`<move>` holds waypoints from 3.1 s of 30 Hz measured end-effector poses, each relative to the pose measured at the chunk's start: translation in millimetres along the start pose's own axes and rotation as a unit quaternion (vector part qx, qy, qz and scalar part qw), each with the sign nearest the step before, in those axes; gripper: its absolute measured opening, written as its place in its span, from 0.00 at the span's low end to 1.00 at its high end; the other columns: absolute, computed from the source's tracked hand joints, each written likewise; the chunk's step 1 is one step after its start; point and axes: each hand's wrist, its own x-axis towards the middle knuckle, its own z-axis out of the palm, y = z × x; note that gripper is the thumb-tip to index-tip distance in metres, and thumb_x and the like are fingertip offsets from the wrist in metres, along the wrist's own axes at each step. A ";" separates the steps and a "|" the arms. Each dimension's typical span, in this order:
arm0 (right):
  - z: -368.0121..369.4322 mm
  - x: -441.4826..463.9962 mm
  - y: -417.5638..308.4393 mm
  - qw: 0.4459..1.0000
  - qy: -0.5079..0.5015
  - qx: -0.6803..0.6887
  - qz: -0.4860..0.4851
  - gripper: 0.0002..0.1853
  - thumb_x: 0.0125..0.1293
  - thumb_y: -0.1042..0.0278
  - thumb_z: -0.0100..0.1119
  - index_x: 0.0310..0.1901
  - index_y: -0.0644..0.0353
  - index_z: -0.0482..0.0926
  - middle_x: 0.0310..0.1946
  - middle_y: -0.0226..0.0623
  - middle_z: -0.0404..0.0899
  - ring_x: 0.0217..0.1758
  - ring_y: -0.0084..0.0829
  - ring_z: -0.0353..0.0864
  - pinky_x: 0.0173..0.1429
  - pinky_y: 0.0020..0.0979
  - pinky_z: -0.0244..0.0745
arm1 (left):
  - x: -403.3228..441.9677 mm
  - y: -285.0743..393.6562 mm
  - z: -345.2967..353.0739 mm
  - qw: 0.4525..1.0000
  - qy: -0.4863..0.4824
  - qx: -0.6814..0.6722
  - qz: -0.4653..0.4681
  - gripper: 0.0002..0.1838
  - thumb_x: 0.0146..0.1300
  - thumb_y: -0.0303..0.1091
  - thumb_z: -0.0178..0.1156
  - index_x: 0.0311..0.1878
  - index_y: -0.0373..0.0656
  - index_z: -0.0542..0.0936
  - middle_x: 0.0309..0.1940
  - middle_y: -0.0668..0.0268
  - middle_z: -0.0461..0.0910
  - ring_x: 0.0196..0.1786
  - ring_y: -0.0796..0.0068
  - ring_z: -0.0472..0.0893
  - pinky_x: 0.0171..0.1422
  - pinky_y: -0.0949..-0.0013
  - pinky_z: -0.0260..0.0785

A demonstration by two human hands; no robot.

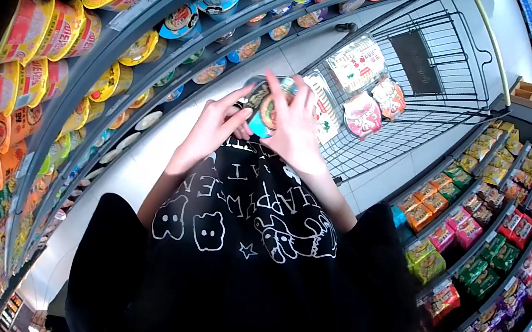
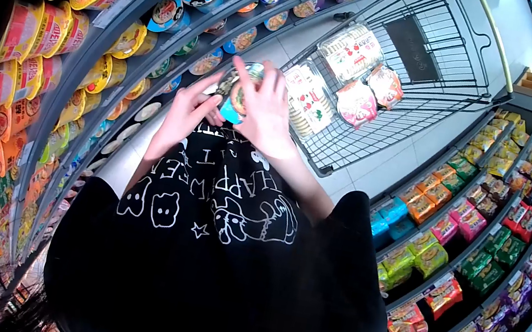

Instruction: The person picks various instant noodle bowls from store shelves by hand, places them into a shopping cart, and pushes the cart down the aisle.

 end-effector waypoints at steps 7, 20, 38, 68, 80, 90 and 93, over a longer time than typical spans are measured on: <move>-4.6 -28.9 75.1 0.947 0.190 -0.062 0.252 0.54 0.26 0.68 0.67 0.62 0.53 0.49 0.48 0.62 0.53 0.55 0.58 0.54 0.58 0.46 0.56 | 18.5 -0.6 7.0 0.989 -0.023 0.097 0.106 0.22 0.58 0.28 0.51 0.57 0.42 0.66 0.30 0.61 0.80 0.35 0.77 0.79 0.43 0.74 0.69; 163.2 1.7 194.7 0.881 -0.094 -0.007 0.463 0.62 0.29 0.48 0.71 0.64 0.46 0.37 0.58 0.65 0.41 0.62 0.63 0.45 0.61 0.47 0.55 | 21.7 8.3 -22.4 0.963 0.153 0.147 0.163 0.16 0.59 0.24 0.48 0.52 0.39 0.71 0.33 0.62 0.79 0.38 0.77 0.78 0.44 0.74 0.69; 179.5 -17.0 219.5 0.898 0.020 0.027 0.438 0.69 0.23 0.39 0.72 0.64 0.58 0.37 0.52 0.62 0.50 0.57 0.59 0.53 0.57 0.47 0.57 | 40.9 188.0 -87.2 0.645 0.500 0.426 0.391 0.27 0.42 0.31 0.62 0.50 0.40 0.69 0.51 0.58 0.66 0.56 0.58 0.63 0.60 0.62 0.54; 35.3 -68.3 108.9 0.696 0.047 0.700 0.151 0.46 0.53 0.38 0.52 0.65 0.50 0.39 0.62 0.47 0.47 0.63 0.39 0.55 0.59 0.38 0.60 | 66.2 67.2 33.3 0.812 -0.077 0.459 0.352 0.45 0.35 0.46 0.68 0.61 0.50 0.61 0.56 0.57 0.59 0.57 0.55 0.59 0.61 0.56 0.54; 67.0 -116.9 198.0 0.645 0.262 0.531 0.483 0.33 0.50 0.67 0.62 0.52 0.59 0.50 0.48 0.45 0.65 0.47 0.38 0.71 0.43 0.39 0.75 | 67.2 18.4 31.0 0.866 -0.145 0.436 0.198 0.38 0.49 0.40 0.61 0.63 0.49 0.56 0.64 0.55 0.47 0.66 0.54 0.50 0.67 0.58 0.47; 203.3 -138.4 285.1 0.482 0.193 0.584 0.624 0.16 0.60 0.73 0.50 0.50 0.65 0.64 0.37 0.41 0.70 0.38 0.37 0.73 0.41 0.47 0.76 | 63.6 -2.3 -55.4 0.852 0.195 0.439 0.209 0.28 0.50 0.32 0.60 0.56 0.42 0.65 0.60 0.54 0.56 0.62 0.55 0.58 0.64 0.60 0.51; 217.6 -128.3 289.2 0.451 0.181 0.623 0.612 0.16 0.59 0.75 0.50 0.49 0.62 0.64 0.39 0.40 0.69 0.42 0.37 0.72 0.45 0.48 0.75 | 72.3 -10.1 -79.6 0.841 0.266 0.432 0.187 0.29 0.49 0.32 0.60 0.56 0.38 0.64 0.58 0.50 0.58 0.61 0.53 0.58 0.63 0.60 0.51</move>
